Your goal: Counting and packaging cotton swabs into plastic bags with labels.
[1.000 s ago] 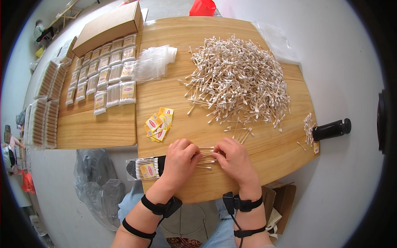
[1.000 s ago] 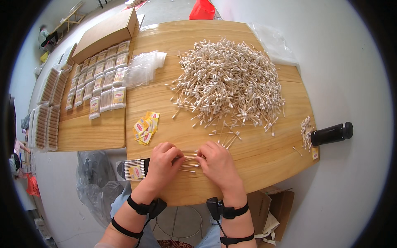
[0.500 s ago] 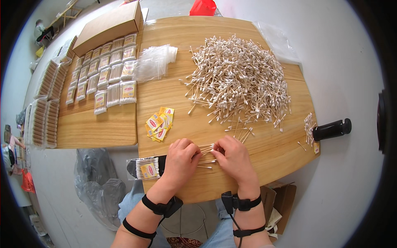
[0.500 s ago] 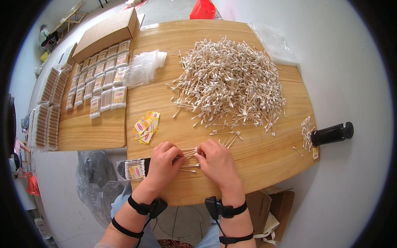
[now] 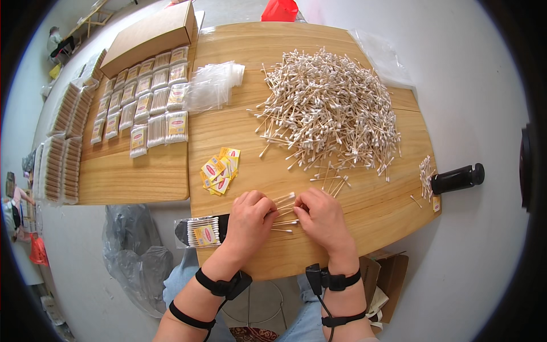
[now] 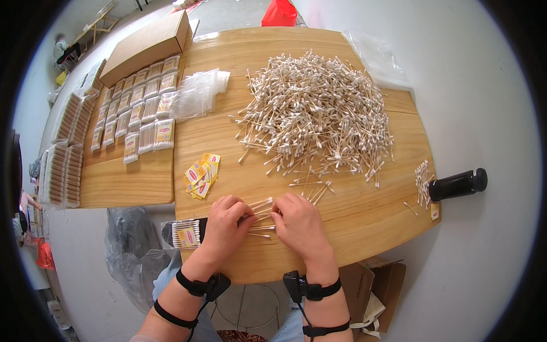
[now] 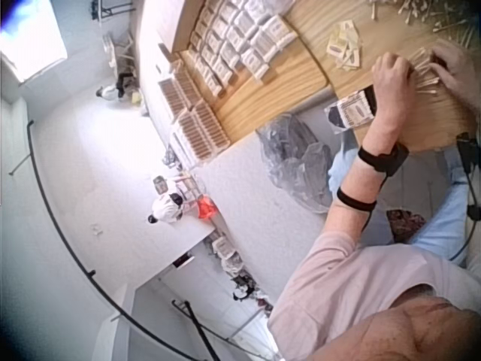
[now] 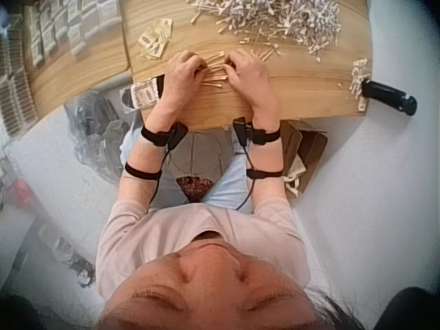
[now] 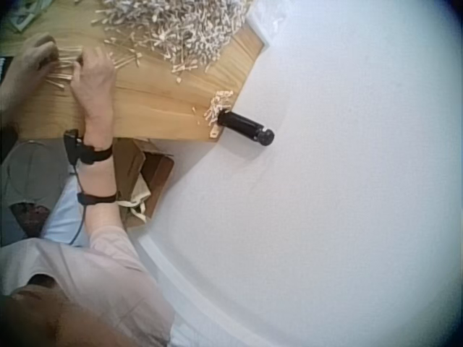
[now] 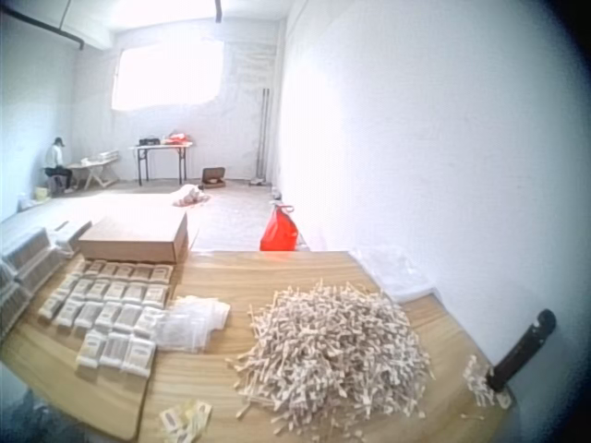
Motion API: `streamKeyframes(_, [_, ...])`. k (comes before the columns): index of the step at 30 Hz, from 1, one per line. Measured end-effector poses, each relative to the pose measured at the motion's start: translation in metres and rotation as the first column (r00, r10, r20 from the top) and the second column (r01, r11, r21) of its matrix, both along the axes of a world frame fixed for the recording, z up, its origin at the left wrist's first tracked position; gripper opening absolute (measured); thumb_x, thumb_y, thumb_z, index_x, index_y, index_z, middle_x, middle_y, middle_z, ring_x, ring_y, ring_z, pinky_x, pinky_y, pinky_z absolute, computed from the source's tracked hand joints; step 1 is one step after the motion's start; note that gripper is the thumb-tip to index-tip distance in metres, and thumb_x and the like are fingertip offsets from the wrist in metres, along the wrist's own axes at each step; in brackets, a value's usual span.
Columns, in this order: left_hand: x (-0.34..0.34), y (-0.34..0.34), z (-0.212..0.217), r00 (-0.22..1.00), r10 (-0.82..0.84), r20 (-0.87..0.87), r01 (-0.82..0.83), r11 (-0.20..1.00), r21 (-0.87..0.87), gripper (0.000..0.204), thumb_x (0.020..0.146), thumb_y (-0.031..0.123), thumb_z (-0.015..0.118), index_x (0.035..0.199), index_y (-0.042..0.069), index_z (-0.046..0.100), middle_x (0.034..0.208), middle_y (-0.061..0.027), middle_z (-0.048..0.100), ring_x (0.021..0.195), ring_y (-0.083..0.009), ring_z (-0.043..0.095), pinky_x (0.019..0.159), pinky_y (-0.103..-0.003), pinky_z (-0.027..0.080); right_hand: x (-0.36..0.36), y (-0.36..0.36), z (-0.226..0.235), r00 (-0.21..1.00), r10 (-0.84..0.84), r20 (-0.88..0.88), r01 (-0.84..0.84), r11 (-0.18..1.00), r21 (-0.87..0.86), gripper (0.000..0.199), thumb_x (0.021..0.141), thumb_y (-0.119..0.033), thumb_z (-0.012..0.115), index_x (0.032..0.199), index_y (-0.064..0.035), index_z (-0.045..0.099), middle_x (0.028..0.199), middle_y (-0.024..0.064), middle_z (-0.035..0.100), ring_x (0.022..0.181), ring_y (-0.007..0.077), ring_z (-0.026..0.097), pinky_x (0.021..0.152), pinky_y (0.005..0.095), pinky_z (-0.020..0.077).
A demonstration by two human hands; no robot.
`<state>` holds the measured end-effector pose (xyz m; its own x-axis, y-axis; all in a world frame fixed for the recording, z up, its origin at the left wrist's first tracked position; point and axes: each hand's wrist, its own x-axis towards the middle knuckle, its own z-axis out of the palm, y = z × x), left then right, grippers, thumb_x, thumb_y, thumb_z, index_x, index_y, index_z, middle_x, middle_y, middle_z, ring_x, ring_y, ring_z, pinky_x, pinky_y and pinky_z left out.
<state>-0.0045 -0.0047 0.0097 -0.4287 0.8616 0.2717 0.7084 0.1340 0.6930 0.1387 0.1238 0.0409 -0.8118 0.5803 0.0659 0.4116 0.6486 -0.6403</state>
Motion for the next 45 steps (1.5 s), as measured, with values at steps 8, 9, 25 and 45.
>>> streamKeyframes(8, [-0.002,-0.003,0.001,1.0,0.012,0.013,-0.013,1.0,0.009,0.015,0.075,0.006,0.079,0.082,0.006,0.066,0.085,-0.0081,0.063,0.085,-0.0312,0.061,0.078,-0.042,0.048,-0.006,-0.004,-0.003,0.999,-0.038,-0.005,0.038,0.999,0.012,0.009,0.082,-0.005,0.068,0.088,-0.0038,0.061,0.083,0.0131,0.063,0.082,0.0341,0.063,0.073,0.0439,0.0509])
streamKeyframes(9, [-0.002,-0.002,0.0,1.0,0.014,0.015,-0.014,1.0,0.017,0.014,0.076,0.006,0.078,0.082,0.006,0.066,0.086,-0.0085,0.064,0.085,-0.0316,0.061,0.078,-0.043,0.048,-0.005,-0.004,0.0,0.998,-0.064,-0.009,0.064,0.998,-0.02,0.009,0.082,-0.005,0.069,0.088,-0.0041,0.061,0.083,0.0128,0.064,0.081,0.0341,0.063,0.073,0.0439,0.051])
streamKeyframes(25, [-0.005,0.0,-0.001,0.999,0.039,0.029,-0.04,0.999,0.037,0.01,0.085,0.001,0.071,0.092,0.003,0.065,0.085,-0.0123,0.063,0.082,-0.0323,0.063,0.072,-0.041,0.051,-0.003,-0.002,-0.006,0.997,-0.066,-0.038,0.066,0.998,0.003,0.007,0.083,-0.007,0.069,0.088,-0.0073,0.064,0.084,0.0097,0.065,0.081,0.0319,0.064,0.072,0.0424,0.0518])
streamKeyframes(45, [-0.006,0.002,-0.002,0.998,0.068,-0.012,-0.067,0.997,0.044,0.015,0.078,0.003,0.078,0.083,0.001,0.063,0.092,-0.0142,0.062,0.083,-0.0334,0.061,0.072,-0.042,0.05,-0.008,-0.006,-0.008,0.992,-0.117,-0.037,0.118,0.993,0.013,0.008,0.082,-0.008,0.07,0.084,-0.0062,0.063,0.081,0.0094,0.066,0.08,0.0312,0.065,0.072,0.042,0.0515])
